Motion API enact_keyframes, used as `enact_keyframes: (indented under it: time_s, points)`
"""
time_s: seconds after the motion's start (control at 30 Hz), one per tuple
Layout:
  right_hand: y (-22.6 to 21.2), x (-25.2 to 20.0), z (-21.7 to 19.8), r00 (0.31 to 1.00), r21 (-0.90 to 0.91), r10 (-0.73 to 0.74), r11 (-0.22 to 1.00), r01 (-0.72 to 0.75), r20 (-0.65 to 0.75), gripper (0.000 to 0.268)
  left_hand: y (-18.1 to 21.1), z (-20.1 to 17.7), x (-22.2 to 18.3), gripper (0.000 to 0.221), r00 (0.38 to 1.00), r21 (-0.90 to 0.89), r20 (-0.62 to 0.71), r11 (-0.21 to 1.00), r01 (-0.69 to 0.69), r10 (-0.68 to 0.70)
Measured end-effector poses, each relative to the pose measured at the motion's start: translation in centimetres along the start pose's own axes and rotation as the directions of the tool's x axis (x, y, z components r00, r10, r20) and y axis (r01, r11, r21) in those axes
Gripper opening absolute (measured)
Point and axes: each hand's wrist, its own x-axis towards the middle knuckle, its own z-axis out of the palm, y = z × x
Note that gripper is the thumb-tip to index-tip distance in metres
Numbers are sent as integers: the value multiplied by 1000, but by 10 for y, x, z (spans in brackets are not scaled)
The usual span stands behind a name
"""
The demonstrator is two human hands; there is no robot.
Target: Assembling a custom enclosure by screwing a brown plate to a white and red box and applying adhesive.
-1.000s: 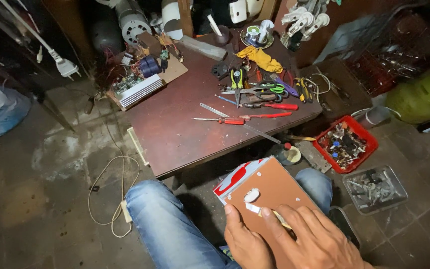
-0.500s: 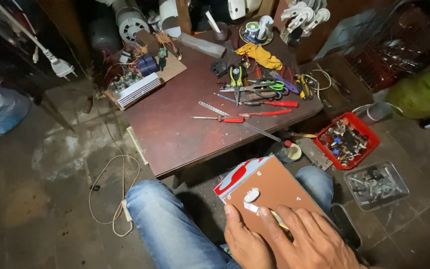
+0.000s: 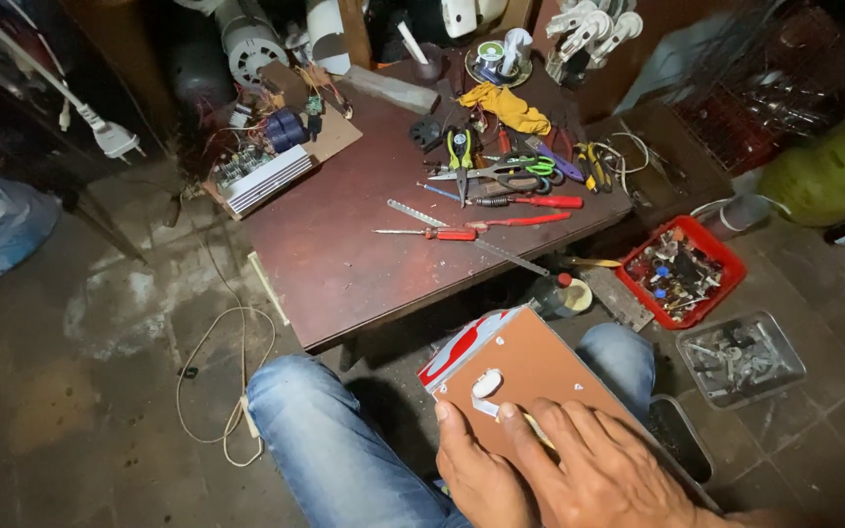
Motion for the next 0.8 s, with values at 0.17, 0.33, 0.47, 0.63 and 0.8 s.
enact_keyframes:
  time_s: [0.17,0.33,0.47,0.63,0.8]
  points:
    - [-2,3,0,1000,-15,-16,1000,16,-2,51,-2,-3,5,52,1000,-3,-5,1000,0,0]
    - [-19,1,3,1000,-34,-30,999,30,0,51,-9,-10,11,52,1000,-9,-11,1000,5,-5]
    - [-20,3,1,999,-49,-40,998,40,1,50,6,2,-2,52,1000,-11,-16,1000,10,-10]
    - [-17,-4,5,998,-65,-57,996,57,-3,50,2,1,-2,53,1000,-15,-18,1000,8,-9]
    - [-15,-4,3,998,-79,-70,994,69,-4,49,-4,-6,4,53,1000,-15,-23,1000,10,-10]
